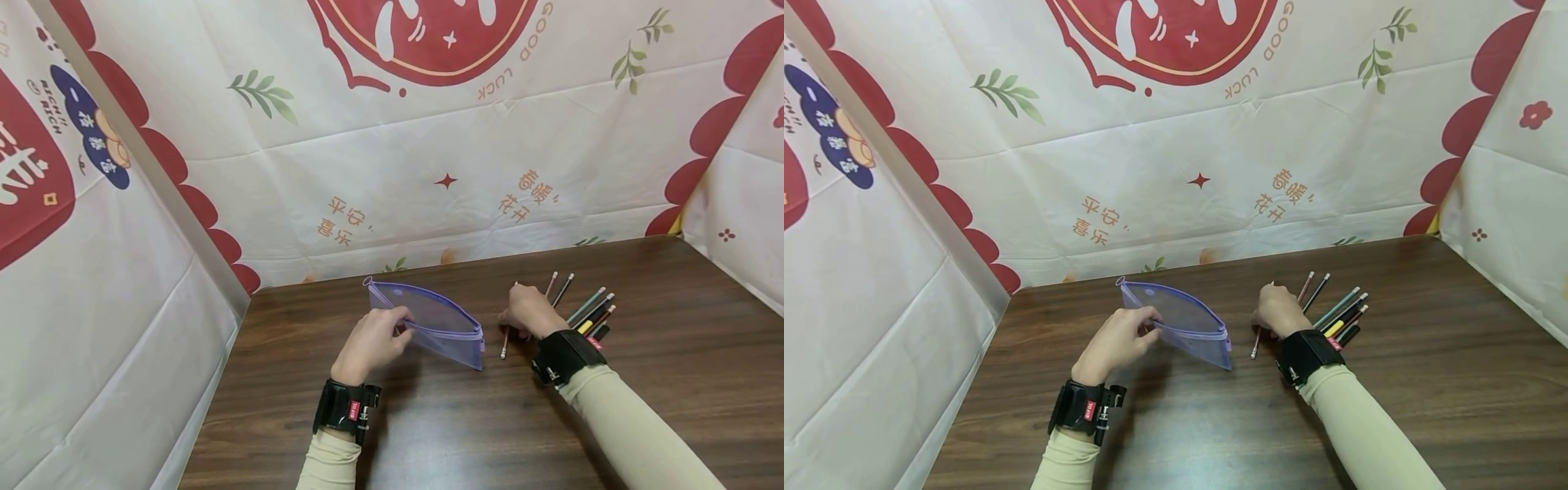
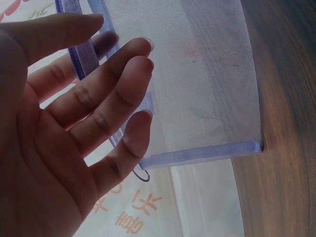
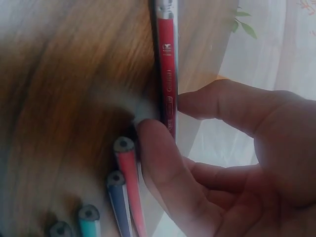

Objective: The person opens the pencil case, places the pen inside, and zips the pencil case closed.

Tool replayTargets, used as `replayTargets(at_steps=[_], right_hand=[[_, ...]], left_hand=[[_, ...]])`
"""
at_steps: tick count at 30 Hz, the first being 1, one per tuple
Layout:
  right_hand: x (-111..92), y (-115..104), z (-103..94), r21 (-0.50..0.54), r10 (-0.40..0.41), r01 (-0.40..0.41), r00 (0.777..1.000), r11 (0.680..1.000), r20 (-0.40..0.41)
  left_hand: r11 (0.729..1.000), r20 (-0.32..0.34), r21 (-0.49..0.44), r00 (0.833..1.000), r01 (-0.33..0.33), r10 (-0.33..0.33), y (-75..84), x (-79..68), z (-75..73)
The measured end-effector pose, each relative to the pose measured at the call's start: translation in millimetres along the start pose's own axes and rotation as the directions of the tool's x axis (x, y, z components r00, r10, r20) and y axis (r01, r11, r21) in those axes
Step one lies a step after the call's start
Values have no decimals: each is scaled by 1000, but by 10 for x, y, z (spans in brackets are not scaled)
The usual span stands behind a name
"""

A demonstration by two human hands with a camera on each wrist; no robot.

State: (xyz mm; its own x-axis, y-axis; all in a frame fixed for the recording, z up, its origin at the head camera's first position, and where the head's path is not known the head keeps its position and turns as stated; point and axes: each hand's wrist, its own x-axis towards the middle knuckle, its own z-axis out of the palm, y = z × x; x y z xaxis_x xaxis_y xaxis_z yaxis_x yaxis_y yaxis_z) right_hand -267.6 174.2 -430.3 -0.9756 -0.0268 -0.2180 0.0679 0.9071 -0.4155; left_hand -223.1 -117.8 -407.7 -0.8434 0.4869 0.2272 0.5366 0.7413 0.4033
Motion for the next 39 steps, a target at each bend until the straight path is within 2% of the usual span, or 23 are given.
replayTargets(at_steps=[8, 14, 24, 29, 33, 39], right_hand=[[-10, -28, 18, -14, -2, 2, 1000, 1000, 4], [2, -38, 69, -33, 1, -2, 999, 999, -35], [-31, -34, 92, 22, 22, -21, 998, 1000, -54], [-47, -39, 65, 18, 28, -27, 999, 999, -46], [-54, -45, 19, 8, 4, -4, 998, 1000, -57], [-92, -85, -80, 18, -68, 71, 989, 997, -129]], left_hand=[[1000, 9, 1, 1000, 4, -4, 8, 9, -3], [1000, 5, 3, 1000, 4, -4, 6, 11, -4], [1000, 8, 8, 1000, -2, 2, 28, 13, -2], [1000, 6, 7, 1000, 2, -2, 31, 6, -5], [1000, 12, 0, 1000, 7, -7, 25, -2, -8], [1000, 12, -4, 1000, 7, -7, 20, -7, -16]])
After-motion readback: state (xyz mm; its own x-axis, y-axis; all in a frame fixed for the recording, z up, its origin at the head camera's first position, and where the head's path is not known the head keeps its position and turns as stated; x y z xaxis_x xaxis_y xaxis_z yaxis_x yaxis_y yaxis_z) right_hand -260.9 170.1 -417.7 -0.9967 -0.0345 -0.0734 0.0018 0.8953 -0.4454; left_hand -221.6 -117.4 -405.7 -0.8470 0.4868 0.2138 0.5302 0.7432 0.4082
